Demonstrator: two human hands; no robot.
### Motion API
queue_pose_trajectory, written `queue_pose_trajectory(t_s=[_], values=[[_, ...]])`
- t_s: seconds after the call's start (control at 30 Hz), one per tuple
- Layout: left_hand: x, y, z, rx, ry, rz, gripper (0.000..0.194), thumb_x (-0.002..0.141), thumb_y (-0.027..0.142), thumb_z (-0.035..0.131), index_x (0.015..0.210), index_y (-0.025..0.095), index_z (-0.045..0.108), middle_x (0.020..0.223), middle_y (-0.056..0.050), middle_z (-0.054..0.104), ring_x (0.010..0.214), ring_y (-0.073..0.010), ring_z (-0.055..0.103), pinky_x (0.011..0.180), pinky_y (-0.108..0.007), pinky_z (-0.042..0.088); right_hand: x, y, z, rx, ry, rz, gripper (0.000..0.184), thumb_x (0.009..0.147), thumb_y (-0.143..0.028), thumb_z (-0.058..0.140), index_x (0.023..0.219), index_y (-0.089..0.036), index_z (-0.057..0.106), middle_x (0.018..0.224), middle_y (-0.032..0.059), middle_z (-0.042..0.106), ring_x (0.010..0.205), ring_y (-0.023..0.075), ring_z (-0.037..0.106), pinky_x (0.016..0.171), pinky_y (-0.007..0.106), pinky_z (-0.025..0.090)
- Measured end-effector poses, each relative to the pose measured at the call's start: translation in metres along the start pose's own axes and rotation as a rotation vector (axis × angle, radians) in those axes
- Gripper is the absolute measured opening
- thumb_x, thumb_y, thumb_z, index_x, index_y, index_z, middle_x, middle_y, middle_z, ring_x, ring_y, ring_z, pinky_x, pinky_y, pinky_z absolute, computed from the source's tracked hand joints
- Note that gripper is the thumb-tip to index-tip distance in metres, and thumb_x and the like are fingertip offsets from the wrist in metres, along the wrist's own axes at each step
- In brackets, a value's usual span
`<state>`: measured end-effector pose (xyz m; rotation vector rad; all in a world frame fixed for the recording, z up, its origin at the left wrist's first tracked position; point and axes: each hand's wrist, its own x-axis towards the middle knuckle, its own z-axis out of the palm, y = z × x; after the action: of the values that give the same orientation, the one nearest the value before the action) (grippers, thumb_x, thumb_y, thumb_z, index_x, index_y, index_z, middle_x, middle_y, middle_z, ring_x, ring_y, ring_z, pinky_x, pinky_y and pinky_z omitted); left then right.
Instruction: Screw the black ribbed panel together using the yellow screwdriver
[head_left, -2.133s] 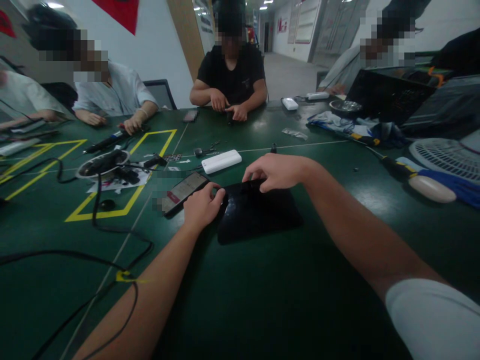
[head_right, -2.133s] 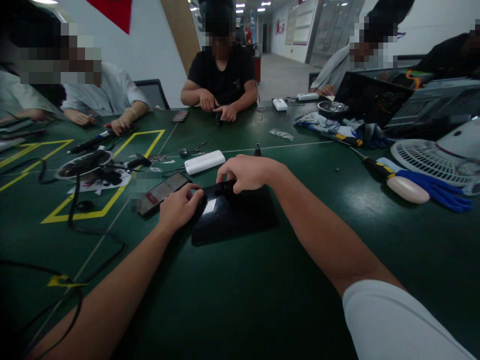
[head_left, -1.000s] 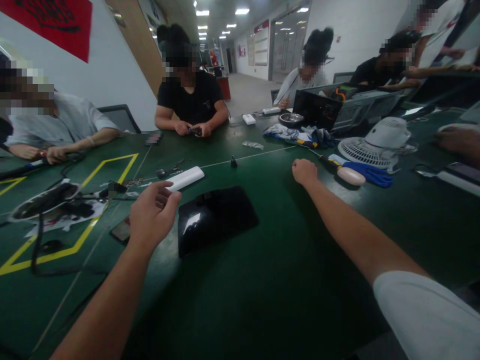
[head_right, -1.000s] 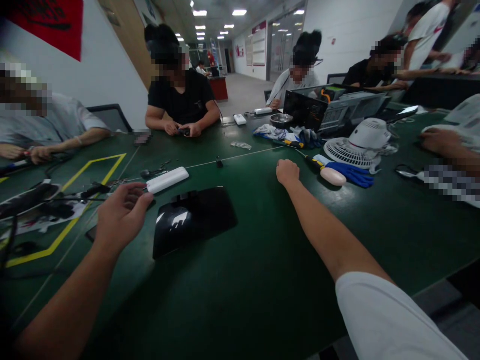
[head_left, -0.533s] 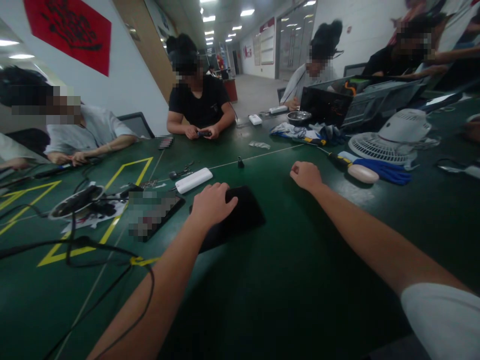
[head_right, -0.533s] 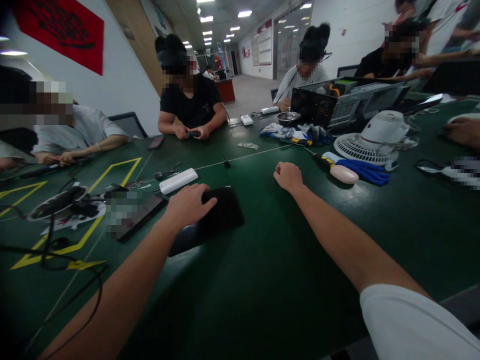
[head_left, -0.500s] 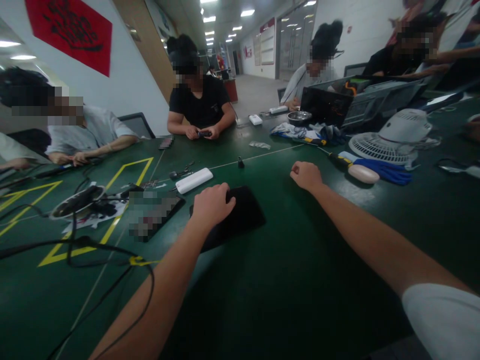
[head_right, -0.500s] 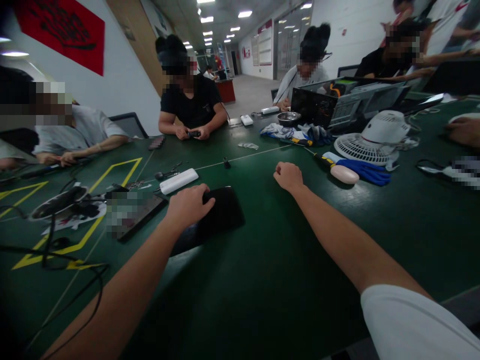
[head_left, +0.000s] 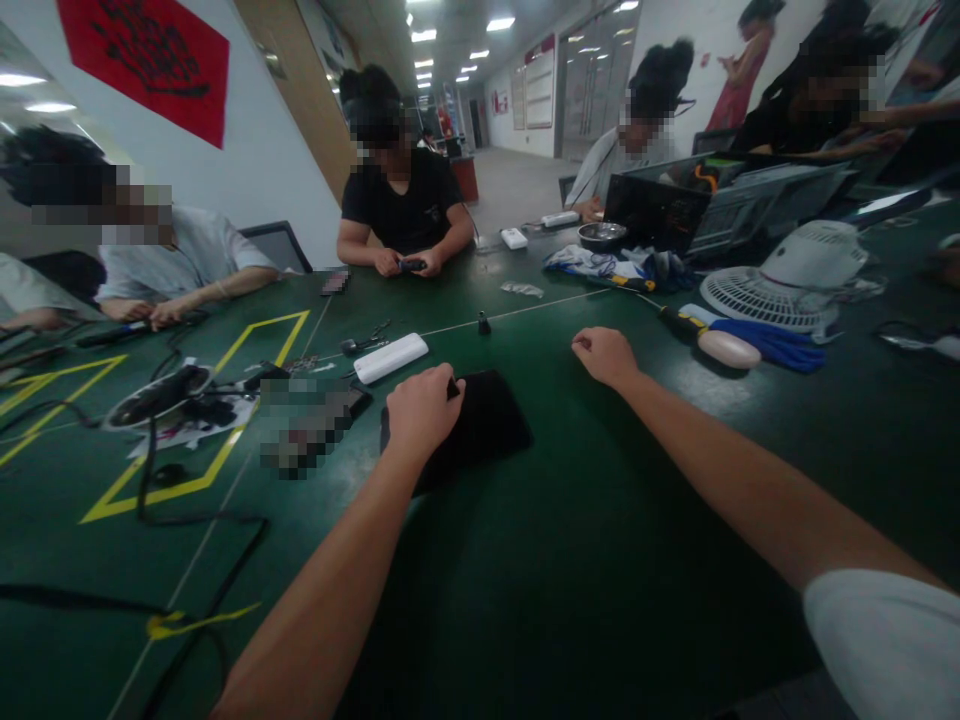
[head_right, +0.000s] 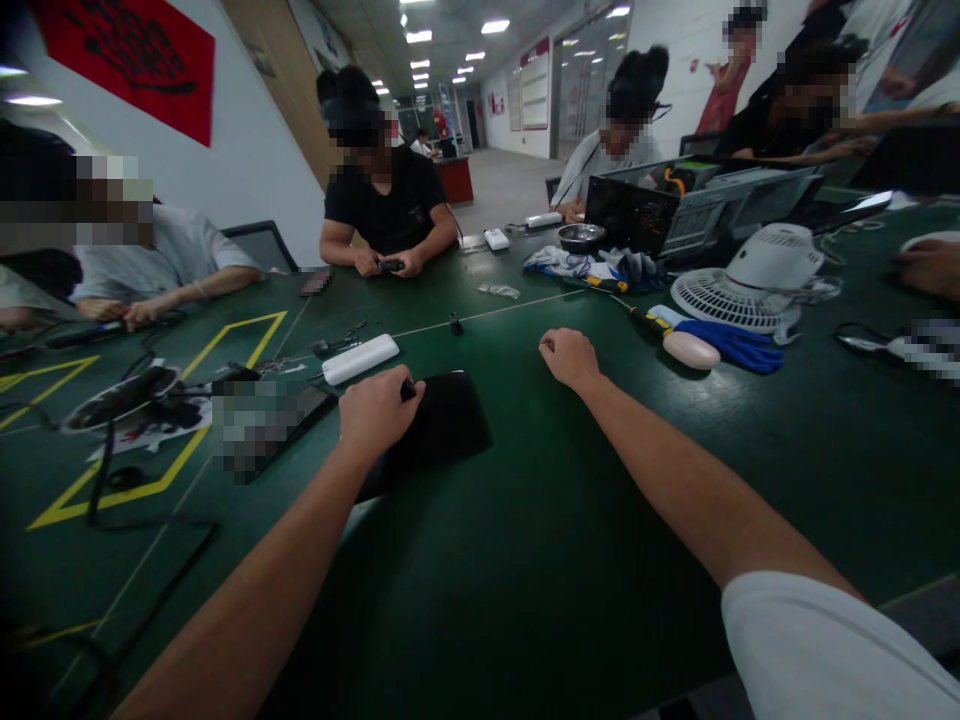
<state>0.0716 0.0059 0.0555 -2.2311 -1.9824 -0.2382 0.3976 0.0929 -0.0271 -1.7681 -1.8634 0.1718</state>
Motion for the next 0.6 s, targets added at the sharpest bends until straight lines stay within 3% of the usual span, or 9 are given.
queue_pose_trajectory(t_s=[0.17, 0.3, 0.47, 0.6], values=[[0.0, -0.011, -0.006, -0.088, 0.103, -0.09, 0.026, 0.101, 0.046, 0.055, 0.097, 0.025, 0.071, 0.099, -0.011, 0.08, 0.095, -0.0331, 0.074, 0.074, -0.038, 0.045, -0.01, -0.022, 0.002, 0.108, -0.035, -0.061, 0.021, 0.1, -0.026, 0.062, 0.107, -0.018, 0.08, 0.097, 0.0102, 0.078, 0.089, 0.0242, 0.07, 0.085, 0.04, 0.053], [-0.003, -0.03, -0.013, -0.235, 0.257, -0.228, 0.025, 0.096, 0.048, 0.061, 0.088, 0.025, 0.068, 0.085, -0.007, 0.075, 0.087, -0.0295, 0.07, 0.073, -0.035, 0.041, -0.021, -0.047, 0.009, 0.221, -0.106, -0.137, 0.022, 0.098, -0.022, 0.065, 0.112, -0.02, 0.081, 0.104, 0.0084, 0.078, 0.093, 0.0229, 0.07, 0.089, 0.042, 0.054], [-0.012, -0.047, -0.016, -0.589, 0.509, -0.268, 0.028, 0.088, 0.048, 0.066, 0.076, 0.024, 0.06, 0.067, 0.001, 0.059, 0.069, -0.0206, 0.058, 0.068, -0.032, 0.038, -0.046, -0.086, 0.018, 0.38, -0.234, -0.181, 0.025, 0.097, -0.017, 0.066, 0.116, -0.021, 0.083, 0.111, 0.009, 0.077, 0.098, 0.0228, 0.07, 0.089, 0.043, 0.056], [-0.015, -0.053, -0.004, -0.913, 0.67, -0.313, 0.034, 0.087, 0.053, 0.067, 0.075, 0.023, 0.057, 0.066, 0.003, 0.053, 0.066, -0.0165, 0.052, 0.065, -0.03, 0.04, -0.068, -0.118, 0.018, 0.522, -0.326, -0.167, 0.029, 0.102, -0.019, 0.062, 0.126, -0.019, 0.079, 0.123, 0.0109, 0.076, 0.107, 0.0215, 0.072, 0.09, 0.04, 0.058]])
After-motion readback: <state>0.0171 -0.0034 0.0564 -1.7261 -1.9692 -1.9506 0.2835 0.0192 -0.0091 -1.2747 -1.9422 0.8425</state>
